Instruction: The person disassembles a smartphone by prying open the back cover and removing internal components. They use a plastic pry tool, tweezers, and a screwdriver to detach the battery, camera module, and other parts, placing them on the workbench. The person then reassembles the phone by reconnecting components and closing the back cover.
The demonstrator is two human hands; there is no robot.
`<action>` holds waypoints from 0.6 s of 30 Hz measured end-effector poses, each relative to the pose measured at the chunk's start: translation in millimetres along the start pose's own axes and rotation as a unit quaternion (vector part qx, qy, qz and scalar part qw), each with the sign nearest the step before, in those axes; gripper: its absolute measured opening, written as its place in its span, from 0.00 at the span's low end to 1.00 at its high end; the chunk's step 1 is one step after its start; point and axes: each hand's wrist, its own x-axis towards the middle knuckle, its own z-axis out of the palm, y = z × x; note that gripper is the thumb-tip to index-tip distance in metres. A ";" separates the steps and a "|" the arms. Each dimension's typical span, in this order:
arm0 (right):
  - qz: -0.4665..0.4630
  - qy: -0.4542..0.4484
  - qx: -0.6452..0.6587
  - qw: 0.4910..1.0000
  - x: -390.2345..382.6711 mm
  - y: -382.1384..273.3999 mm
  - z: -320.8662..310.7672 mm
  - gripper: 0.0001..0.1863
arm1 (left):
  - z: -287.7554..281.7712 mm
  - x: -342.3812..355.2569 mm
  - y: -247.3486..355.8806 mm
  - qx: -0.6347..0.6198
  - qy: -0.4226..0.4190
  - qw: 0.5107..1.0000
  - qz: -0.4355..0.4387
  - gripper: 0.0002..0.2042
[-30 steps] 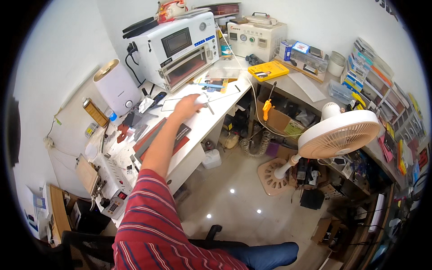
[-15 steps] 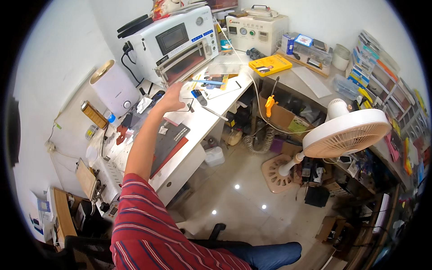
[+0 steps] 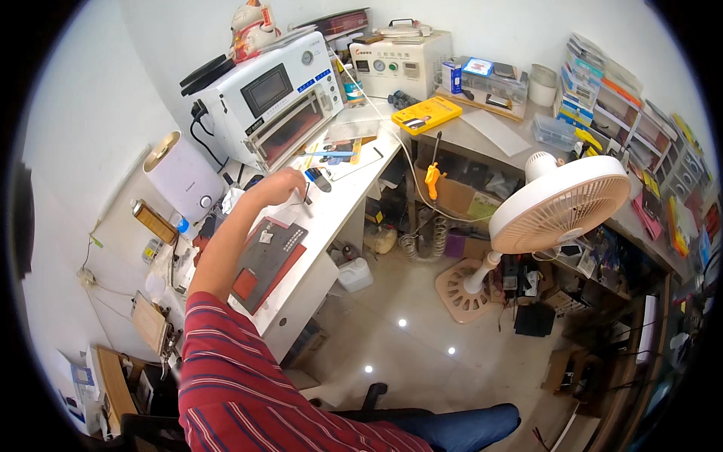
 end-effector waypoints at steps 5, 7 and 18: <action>0.016 -0.001 0.003 1.000 -10.6 6.7 4.1 0.23 | 25.9 34.5 10.2 0.013 0.124 0.992 -0.017 0.14; 0.019 -0.007 0.005 1.000 -11.7 9.8 6.2 0.23 | 26.6 55.6 8.4 0.073 0.081 0.993 0.037 0.19; 0.020 -0.041 0.020 0.999 -34.3 24.6 17.9 0.23 | -17.0 60.6 8.7 -0.020 0.196 0.980 -0.036 0.05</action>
